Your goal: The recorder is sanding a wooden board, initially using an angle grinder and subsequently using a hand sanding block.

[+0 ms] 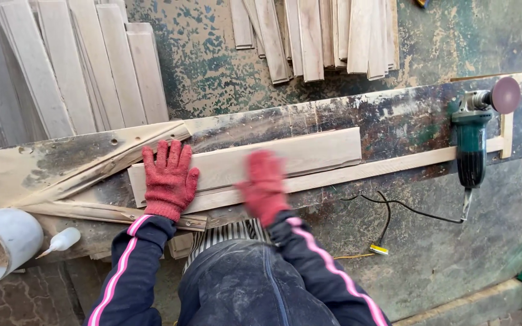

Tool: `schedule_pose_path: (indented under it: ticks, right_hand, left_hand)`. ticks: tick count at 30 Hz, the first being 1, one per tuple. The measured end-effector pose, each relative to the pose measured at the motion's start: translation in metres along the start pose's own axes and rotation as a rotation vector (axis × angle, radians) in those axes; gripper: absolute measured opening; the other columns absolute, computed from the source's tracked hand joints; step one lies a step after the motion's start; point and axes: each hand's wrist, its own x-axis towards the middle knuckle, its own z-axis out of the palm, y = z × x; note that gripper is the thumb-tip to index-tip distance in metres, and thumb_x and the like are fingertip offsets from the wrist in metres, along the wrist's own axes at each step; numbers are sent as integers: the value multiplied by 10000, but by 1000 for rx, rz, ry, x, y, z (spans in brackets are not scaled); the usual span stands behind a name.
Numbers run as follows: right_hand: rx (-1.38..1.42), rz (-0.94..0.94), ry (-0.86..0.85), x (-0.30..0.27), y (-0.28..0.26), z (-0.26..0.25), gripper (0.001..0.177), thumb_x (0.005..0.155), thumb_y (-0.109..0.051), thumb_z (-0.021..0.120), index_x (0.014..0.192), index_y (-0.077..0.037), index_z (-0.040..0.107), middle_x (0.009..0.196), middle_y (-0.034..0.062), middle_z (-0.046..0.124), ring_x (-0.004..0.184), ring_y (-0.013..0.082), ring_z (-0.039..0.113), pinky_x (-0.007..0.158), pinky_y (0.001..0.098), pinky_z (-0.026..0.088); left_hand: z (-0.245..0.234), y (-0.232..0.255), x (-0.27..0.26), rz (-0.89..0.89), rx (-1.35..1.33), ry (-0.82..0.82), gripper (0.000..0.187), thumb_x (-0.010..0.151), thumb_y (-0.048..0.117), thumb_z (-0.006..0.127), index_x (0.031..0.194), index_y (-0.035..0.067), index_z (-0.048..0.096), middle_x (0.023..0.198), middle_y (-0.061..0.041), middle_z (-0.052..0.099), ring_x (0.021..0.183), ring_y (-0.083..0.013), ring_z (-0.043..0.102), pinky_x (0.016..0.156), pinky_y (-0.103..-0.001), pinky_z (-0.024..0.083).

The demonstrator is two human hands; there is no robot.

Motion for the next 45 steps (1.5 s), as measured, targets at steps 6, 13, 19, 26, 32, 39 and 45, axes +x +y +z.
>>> schedule_pose_path:
  ticks: [6,13,19,26,32,39,45]
  right_hand:
    - [-2,-262,-8,29,122,58,674,889,-603,591,1463,-253,544,1477,93,561,1359,334,520,1207,566,305]
    - [-45,-138,192,2,71,19,772,942,-563,589,1526,-69,494,1545,245,485,1463,454,382,1223,646,183]
    - [107,-437,153,14,77,61,819,881,-680,589,1554,-233,449,1579,88,478,1474,345,405,1230,605,241]
    - [-132,126,146,16,130,8,734,1021,-518,492,1605,-87,385,1625,214,394,1498,424,336,1238,581,177]
    - [108,-580,5,6,-36,16,755,912,-641,528,1571,-297,399,1630,19,425,1536,269,343,1278,604,186]
    - [-128,81,65,46,189,-8,738,1068,-614,257,1650,-161,275,1680,147,300,1551,344,252,1277,542,32]
    - [-10,-166,84,5,6,12,946,910,-656,589,1613,-92,303,1662,209,278,1540,430,225,1267,647,75]
  left_hand:
    - [6,0,1,3,-32,35,587,973,496,532,1449,161,606,1501,-151,599,1437,-377,478,1263,-657,214]
    - [3,1,-1,-4,-27,10,587,977,521,496,1438,172,599,1489,-137,603,1435,-363,476,1268,-639,212]
    - [5,-2,-2,20,-26,41,581,951,507,547,1418,168,622,1473,-143,611,1424,-364,483,1260,-642,232]
    - [1,2,2,6,-37,63,574,927,480,581,1395,155,647,1453,-154,633,1404,-377,505,1256,-658,237]
    - [3,0,1,25,-60,92,576,927,467,576,1393,135,640,1442,-165,628,1386,-380,518,1249,-651,255]
    - [3,1,4,27,-72,121,545,963,460,543,1395,138,628,1458,-171,607,1382,-392,510,1224,-665,276]
    - [-2,4,5,31,-79,122,571,920,467,578,1368,122,656,1424,-184,638,1365,-397,537,1232,-664,264]
